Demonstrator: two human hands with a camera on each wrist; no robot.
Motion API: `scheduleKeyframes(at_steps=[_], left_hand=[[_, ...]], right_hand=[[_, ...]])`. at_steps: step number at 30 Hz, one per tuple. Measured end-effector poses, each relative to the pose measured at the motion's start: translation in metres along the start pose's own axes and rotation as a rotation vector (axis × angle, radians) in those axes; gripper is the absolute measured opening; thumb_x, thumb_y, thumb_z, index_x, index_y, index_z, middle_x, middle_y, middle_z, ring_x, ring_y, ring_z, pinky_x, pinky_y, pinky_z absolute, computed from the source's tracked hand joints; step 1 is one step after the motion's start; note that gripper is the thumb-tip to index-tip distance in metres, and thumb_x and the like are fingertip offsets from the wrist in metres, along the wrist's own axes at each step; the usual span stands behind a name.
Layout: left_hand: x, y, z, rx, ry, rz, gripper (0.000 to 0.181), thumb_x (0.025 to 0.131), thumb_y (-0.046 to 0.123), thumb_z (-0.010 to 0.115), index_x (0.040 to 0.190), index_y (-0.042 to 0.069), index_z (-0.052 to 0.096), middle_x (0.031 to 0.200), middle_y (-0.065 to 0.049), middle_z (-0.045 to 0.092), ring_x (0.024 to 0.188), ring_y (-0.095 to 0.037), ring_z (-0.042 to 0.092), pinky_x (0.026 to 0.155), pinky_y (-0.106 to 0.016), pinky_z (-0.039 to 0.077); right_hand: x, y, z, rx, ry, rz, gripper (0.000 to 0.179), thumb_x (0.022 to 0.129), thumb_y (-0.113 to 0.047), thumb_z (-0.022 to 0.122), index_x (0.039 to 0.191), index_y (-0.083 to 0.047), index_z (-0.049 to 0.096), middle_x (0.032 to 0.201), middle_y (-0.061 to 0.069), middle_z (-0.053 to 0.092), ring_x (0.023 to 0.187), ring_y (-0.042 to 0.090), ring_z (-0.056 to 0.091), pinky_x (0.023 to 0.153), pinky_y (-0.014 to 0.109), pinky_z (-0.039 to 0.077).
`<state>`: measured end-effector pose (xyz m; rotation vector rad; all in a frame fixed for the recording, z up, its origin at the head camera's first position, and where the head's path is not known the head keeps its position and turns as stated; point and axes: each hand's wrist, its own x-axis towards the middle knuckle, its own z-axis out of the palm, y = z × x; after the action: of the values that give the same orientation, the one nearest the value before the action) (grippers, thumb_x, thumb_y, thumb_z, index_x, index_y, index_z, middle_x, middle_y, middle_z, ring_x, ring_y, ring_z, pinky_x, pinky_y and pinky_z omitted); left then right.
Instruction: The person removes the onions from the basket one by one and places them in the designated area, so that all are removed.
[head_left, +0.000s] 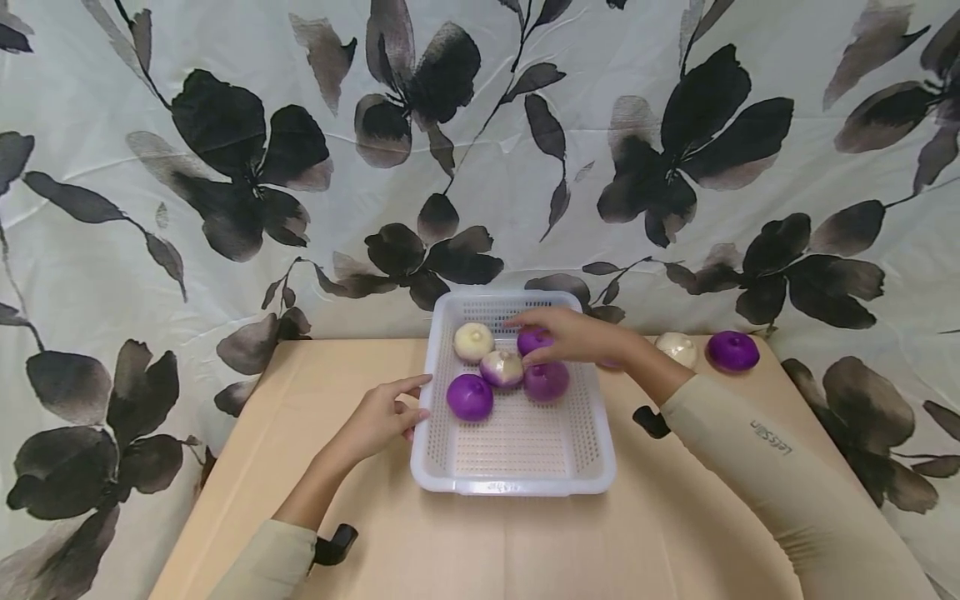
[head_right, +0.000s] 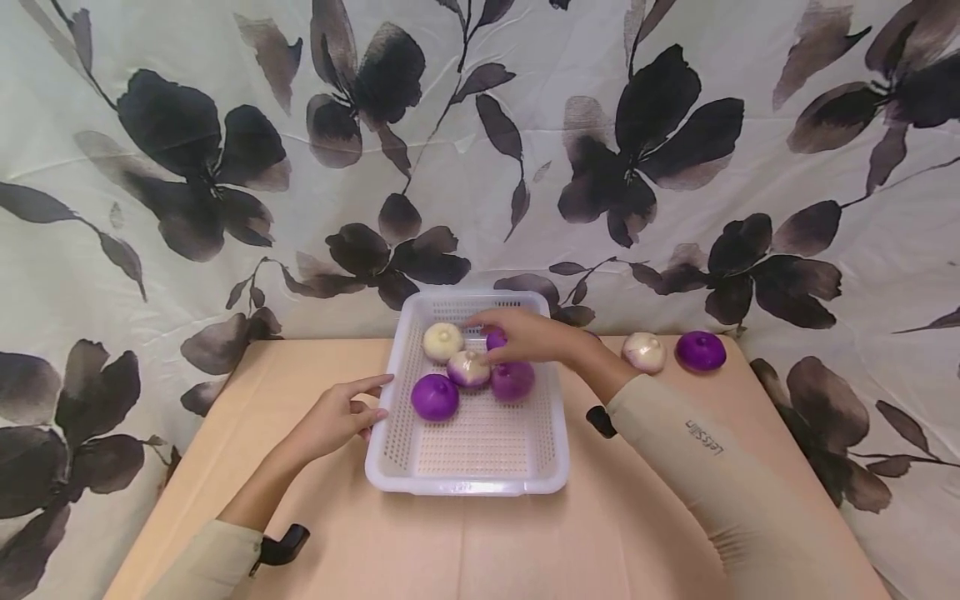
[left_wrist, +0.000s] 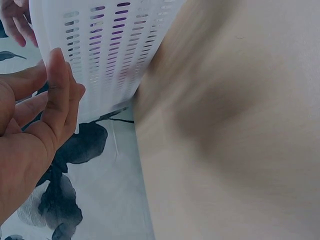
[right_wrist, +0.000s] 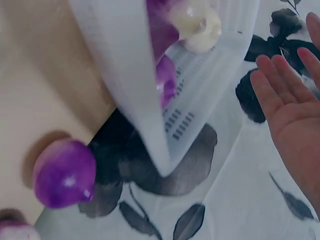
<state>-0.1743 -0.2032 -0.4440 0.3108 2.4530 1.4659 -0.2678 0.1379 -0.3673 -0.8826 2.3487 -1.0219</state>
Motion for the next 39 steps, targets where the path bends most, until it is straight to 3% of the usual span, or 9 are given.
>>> scheduleKeyframes(at_steps=[5,11,16,19,22,27,31,34,39], left_hand=[[-0.001,0.001,0.000,0.029,0.008,-0.010,0.059,0.095,-0.002,0.069,0.151,0.000,0.050,0.127,-0.025,0.061,0.058,-0.014,0.062,0.060,-0.040,0.061],[-0.001,0.000,0.000,0.029,0.011,-0.016,0.059,0.095,-0.002,0.069,0.151,0.001,0.051,0.127,-0.025,0.061,0.057,-0.015,0.062,0.056,-0.032,0.058],[-0.001,-0.002,0.001,0.013,0.003,-0.031,0.059,0.095,-0.002,0.069,0.151,0.002,0.050,0.128,-0.023,0.060,0.058,-0.017,0.063,0.058,-0.038,0.060],[0.000,-0.002,0.001,0.012,0.002,-0.021,0.059,0.095,-0.002,0.069,0.151,0.001,0.050,0.128,-0.024,0.060,0.058,-0.018,0.063,0.056,-0.034,0.059],[0.001,-0.001,0.001,0.012,0.005,-0.016,0.059,0.095,-0.002,0.068,0.151,0.001,0.050,0.128,-0.024,0.060,0.058,-0.018,0.063,0.056,-0.032,0.058],[0.002,0.000,0.001,0.023,0.007,-0.017,0.059,0.095,-0.002,0.069,0.151,0.001,0.050,0.129,-0.024,0.060,0.058,-0.019,0.064,0.058,-0.039,0.060],[0.003,0.000,0.001,0.031,0.012,-0.018,0.060,0.095,-0.002,0.069,0.151,0.002,0.050,0.128,-0.023,0.061,0.058,-0.019,0.064,0.060,-0.046,0.061],[0.003,0.001,0.001,0.036,0.014,-0.018,0.060,0.094,-0.002,0.070,0.151,0.002,0.051,0.128,-0.022,0.061,0.058,-0.019,0.063,0.060,-0.046,0.061],[0.004,0.000,0.001,0.037,0.014,-0.013,0.060,0.094,-0.001,0.070,0.151,0.002,0.051,0.128,-0.023,0.061,0.057,-0.017,0.063,0.055,-0.032,0.058]], right_hand=[[0.023,-0.006,0.010,-0.158,-0.094,-0.049,0.062,0.093,-0.024,0.078,0.150,-0.015,0.055,0.148,0.010,0.059,0.136,0.033,0.057,0.112,0.052,0.048],[0.048,-0.002,0.029,-0.203,-0.202,-0.055,0.063,0.093,-0.020,0.076,0.150,-0.010,0.053,0.146,0.015,0.060,0.132,0.036,0.059,0.110,0.049,0.050],[0.061,0.002,0.046,-0.235,-0.247,0.002,0.065,0.091,-0.021,0.079,0.150,-0.011,0.054,0.115,0.012,0.066,0.104,0.022,0.061,0.089,0.030,0.052],[0.065,0.001,0.054,-0.226,-0.256,0.014,0.067,0.090,-0.020,0.081,0.150,-0.008,0.053,0.091,0.008,0.059,0.088,0.017,0.054,0.079,0.024,0.045],[0.069,0.000,0.060,-0.250,-0.261,0.008,0.070,0.090,-0.021,0.081,0.151,-0.006,0.051,0.083,0.004,0.053,0.081,0.013,0.051,0.076,0.023,0.043],[0.076,0.001,0.068,-0.300,-0.271,0.001,0.070,0.090,-0.019,0.080,0.152,-0.007,0.050,0.112,0.007,0.069,0.102,0.016,0.062,0.093,0.028,0.052],[0.080,0.001,0.075,-0.293,-0.281,0.017,0.066,0.091,-0.015,0.079,0.151,-0.007,0.051,0.137,0.011,0.066,0.123,0.022,0.063,0.109,0.037,0.051],[0.082,0.003,0.078,-0.311,-0.274,0.021,0.064,0.091,-0.014,0.079,0.150,-0.007,0.053,0.141,0.010,0.064,0.125,0.021,0.061,0.110,0.037,0.050],[0.084,0.003,0.083,-0.335,-0.259,0.025,0.061,0.091,-0.009,0.077,0.148,-0.006,0.055,0.142,0.011,0.063,0.129,0.022,0.060,0.113,0.037,0.048]])
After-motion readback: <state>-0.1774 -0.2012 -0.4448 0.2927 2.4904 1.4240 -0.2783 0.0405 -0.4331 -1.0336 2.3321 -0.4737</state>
